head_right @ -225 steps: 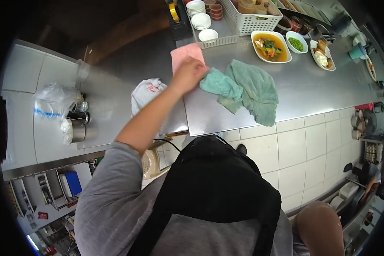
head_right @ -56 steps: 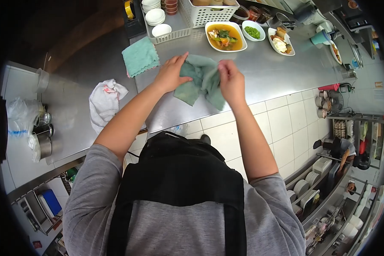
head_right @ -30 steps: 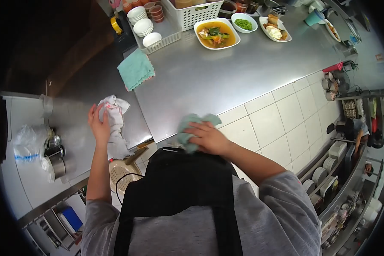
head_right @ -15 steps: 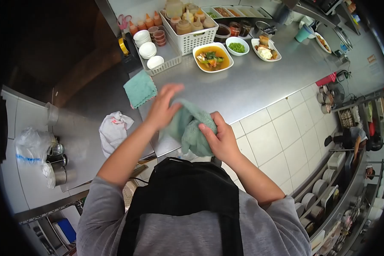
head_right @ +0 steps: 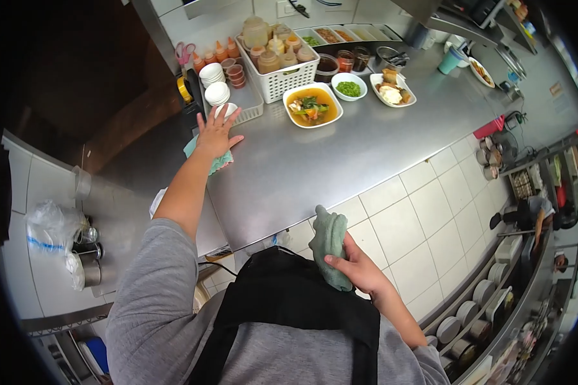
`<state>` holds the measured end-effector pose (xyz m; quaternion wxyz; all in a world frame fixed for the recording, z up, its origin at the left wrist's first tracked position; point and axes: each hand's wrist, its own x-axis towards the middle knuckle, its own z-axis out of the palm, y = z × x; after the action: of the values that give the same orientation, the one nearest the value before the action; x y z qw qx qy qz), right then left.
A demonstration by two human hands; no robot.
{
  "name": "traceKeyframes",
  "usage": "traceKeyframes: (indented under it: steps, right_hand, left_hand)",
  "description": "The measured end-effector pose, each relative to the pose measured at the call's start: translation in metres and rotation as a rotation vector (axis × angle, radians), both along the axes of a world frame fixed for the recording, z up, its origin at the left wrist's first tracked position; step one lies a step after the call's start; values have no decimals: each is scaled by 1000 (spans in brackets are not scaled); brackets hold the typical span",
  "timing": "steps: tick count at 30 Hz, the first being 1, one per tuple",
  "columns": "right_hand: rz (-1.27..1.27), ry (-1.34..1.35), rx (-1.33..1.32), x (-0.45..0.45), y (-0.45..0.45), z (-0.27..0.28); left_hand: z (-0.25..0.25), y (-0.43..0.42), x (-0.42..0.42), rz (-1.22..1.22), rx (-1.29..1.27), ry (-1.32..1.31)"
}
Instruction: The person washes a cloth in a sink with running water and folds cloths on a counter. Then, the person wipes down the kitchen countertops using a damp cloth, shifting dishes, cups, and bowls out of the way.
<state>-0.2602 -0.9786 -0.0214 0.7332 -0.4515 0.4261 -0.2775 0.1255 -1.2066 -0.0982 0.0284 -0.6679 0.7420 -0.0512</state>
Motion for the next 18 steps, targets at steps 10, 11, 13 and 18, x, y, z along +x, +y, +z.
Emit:
traceKeyframes:
  steps: [10,11,13,18]
  right_hand:
    - [340,632,-666,-9,-15,30]
    - [304,647,-754,-14,-17,45]
    - [227,717,-813,-24,-19,78]
    - [269,965,-888,-56,-16,100]
  left_hand:
    - [44,141,-175,-852,564,991]
    - [59,154,-180,-768,884,1006]
    - [75,160,-170,-692,861,930]
    - [104,172,-133,-678,445,722]
